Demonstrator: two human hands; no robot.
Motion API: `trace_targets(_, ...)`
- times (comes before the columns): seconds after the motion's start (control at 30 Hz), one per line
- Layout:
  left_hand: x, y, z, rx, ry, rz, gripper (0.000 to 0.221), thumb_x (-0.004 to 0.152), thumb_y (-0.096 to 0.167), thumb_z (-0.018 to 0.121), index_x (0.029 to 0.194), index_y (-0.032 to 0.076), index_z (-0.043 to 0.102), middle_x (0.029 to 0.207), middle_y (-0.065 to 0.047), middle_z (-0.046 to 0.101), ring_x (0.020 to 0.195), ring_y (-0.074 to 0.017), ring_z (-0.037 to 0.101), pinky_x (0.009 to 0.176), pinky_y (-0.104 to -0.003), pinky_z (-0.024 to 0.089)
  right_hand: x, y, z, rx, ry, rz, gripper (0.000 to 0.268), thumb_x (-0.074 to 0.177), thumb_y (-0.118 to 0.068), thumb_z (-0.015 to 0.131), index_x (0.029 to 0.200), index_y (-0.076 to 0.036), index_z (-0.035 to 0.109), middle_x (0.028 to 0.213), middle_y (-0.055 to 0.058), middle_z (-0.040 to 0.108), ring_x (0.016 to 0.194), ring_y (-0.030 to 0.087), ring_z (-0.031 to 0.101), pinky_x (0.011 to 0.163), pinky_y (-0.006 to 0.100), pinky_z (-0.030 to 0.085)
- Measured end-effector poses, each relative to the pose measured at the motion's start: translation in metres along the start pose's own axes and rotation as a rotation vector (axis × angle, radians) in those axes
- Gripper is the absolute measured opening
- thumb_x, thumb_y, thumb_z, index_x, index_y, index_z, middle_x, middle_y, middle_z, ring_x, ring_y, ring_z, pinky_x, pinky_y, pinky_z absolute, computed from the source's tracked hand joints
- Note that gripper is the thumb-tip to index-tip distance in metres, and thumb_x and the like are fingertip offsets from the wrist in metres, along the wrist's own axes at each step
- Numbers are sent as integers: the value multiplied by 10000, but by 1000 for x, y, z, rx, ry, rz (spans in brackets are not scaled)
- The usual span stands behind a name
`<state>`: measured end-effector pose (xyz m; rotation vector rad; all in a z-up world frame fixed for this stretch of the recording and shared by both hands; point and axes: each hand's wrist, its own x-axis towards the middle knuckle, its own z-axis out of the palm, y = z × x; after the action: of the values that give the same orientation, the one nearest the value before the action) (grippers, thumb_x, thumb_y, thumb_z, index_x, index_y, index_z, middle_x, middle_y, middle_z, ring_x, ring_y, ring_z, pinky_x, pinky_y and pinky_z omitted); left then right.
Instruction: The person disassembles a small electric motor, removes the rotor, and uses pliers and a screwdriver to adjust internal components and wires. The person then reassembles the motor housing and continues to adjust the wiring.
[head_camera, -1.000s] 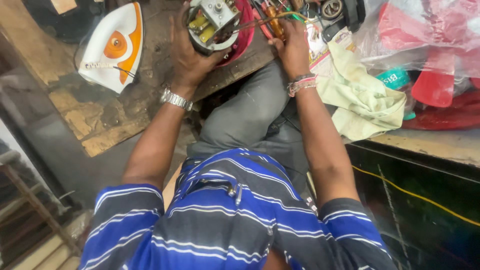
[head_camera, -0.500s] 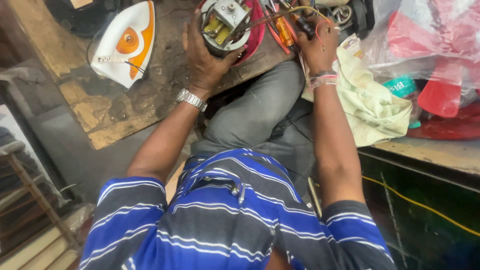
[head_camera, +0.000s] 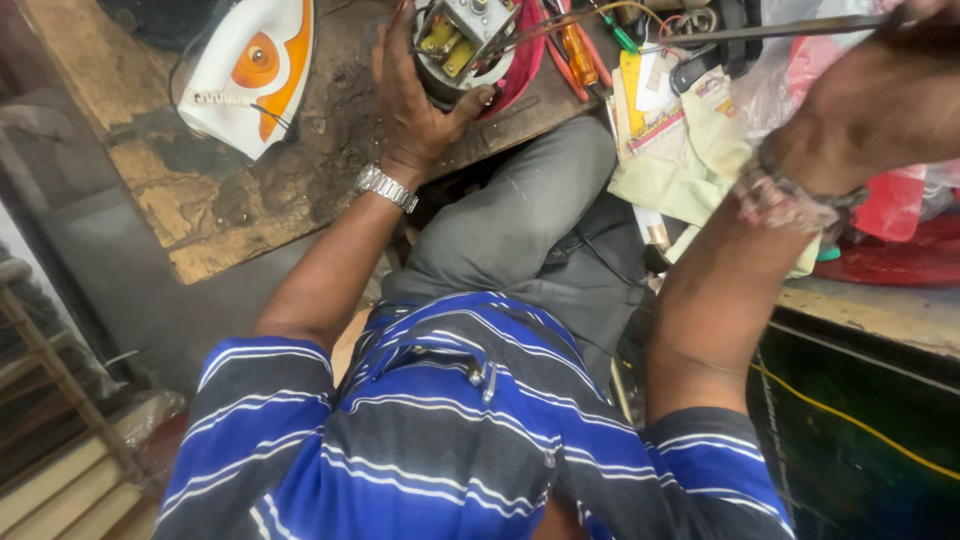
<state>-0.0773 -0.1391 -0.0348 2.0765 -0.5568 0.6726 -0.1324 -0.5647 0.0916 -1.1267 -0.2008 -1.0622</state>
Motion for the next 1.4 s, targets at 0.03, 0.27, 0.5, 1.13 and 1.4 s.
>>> trace_targets(0.03, 1, 0, 1, -5, -1, -7, 1098, 927, 716, 787, 1601, 48, 237, 1627, -145, 404, 1517, -310, 453, 1319, -565, 245, -10, -5, 21, 87, 59, 35, 305, 1098, -349, 525, 1198, -61, 537, 928, 137, 604, 759, 265, 507, 707, 409, 451)
trace_targets(0.27, 0, 4, -5, -53, -16, -51, 1063, 931, 711, 749, 1601, 45, 261, 1627, -133, 426, 1521, -311, 458, 1281, -538, 250, -111, 12, 192, 180, -3, 188, 366, 1158, -294, 579, 1464, -217, 394, 815, 126, 593, 593, 282, 516, 541, 414, 467)
trace_targets(0.5, 0, 2, -4, -23, -33, -50, 1056, 901, 728, 746, 1576, 58, 288, 1591, -114, 457, 1485, -295, 500, 1325, -567, 240, -111, 12, 212, 104, -65, 144, 488, 1185, -184, 614, 1566, -244, 316, 930, 177, 625, 594, 306, 559, 535, 423, 480)
trace_targets(1.13, 0, 6, -5, -41, -19, -60, 1071, 886, 706, 821, 1572, 62, 310, 1583, -111, 473, 1475, -288, 507, 1319, -544, 244, -99, -46, 218, -733, -773, -55, 819, 1103, 94, 838, 1523, -120, 168, 1230, 109, 605, 1042, 202, 698, 915, 283, 601)
trace_targets(1.4, -1, 4, -9, -64, -42, -64, 1069, 902, 705, 808, 1589, 63, 298, 1590, -120, 472, 1490, -300, 495, 1329, -544, 246, -107, -44, 213, -680, -661, -43, 841, 1080, 46, 844, 1573, -162, 196, 1358, 67, 513, 1131, 191, 607, 992, 297, 536)
